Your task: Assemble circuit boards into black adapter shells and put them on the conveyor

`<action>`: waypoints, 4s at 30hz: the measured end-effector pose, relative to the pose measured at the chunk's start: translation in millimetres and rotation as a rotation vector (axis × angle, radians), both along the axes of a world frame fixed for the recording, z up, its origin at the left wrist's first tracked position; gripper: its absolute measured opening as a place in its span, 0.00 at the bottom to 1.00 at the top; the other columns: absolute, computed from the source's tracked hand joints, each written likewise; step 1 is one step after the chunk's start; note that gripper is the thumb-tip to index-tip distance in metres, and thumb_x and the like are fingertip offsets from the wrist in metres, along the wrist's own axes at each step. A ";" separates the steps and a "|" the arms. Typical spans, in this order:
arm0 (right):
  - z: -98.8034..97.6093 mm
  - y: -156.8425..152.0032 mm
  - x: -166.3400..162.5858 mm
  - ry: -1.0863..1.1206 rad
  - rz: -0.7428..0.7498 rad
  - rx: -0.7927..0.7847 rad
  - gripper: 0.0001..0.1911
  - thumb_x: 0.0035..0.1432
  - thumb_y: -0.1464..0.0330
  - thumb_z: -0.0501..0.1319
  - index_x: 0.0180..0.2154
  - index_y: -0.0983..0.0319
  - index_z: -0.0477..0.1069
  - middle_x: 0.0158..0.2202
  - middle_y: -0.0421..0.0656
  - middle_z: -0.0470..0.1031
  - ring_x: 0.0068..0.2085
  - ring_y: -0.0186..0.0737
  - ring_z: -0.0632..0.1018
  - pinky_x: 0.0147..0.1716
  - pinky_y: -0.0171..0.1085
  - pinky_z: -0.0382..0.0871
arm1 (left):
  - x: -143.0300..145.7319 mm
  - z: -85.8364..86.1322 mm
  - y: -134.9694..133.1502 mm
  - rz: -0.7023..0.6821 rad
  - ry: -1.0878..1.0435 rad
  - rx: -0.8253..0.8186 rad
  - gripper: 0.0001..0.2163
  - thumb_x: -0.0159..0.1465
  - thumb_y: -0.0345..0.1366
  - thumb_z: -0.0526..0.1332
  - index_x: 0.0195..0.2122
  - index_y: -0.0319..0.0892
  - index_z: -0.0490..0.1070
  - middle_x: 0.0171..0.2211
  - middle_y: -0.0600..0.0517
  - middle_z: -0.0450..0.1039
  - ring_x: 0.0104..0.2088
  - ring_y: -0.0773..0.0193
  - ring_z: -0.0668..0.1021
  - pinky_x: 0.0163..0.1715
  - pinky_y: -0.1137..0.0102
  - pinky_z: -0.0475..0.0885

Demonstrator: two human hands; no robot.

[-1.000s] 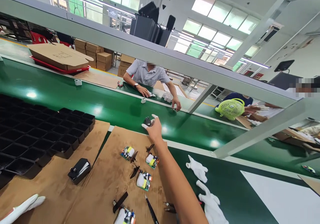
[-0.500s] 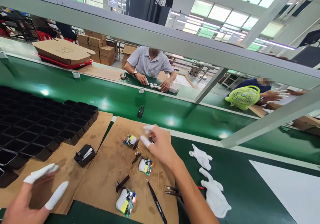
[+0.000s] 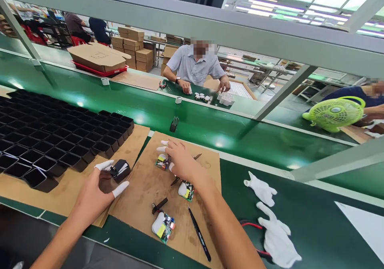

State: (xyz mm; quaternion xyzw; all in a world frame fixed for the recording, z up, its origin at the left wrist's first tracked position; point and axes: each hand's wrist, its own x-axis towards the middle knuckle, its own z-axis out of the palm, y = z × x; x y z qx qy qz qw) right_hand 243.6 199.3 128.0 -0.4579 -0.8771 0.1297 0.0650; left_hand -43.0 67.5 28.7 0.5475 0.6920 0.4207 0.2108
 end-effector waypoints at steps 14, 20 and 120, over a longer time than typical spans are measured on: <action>3.4 -34.8 -65.5 -0.372 -0.555 0.043 0.34 0.72 0.46 0.65 0.62 0.68 0.67 0.40 0.60 0.87 0.48 0.74 0.90 0.41 0.50 0.74 | -45.2 48.9 34.6 0.157 0.799 0.010 0.11 0.72 0.38 0.64 0.52 0.39 0.78 0.51 0.38 0.78 0.55 0.38 0.76 0.55 0.45 0.68; -2.5 -24.8 -57.3 -0.250 -0.527 -0.044 0.25 0.69 0.64 0.67 0.61 0.67 0.64 0.44 0.62 0.87 0.48 0.70 0.89 0.41 0.47 0.71 | -39.1 45.8 44.5 0.061 0.810 0.015 0.08 0.74 0.35 0.62 0.49 0.42 0.79 0.57 0.34 0.75 0.63 0.35 0.72 0.59 0.39 0.65; -3.4 -116.3 31.5 1.164 -0.258 -0.182 0.32 0.50 0.60 0.87 0.55 0.55 0.85 0.50 0.52 0.88 0.52 0.60 0.89 0.48 0.51 0.90 | 75.4 42.2 47.4 -0.880 -0.496 0.393 0.28 0.59 0.27 0.79 0.60 0.45 0.76 0.49 0.48 0.83 0.47 0.59 0.85 0.49 0.67 0.83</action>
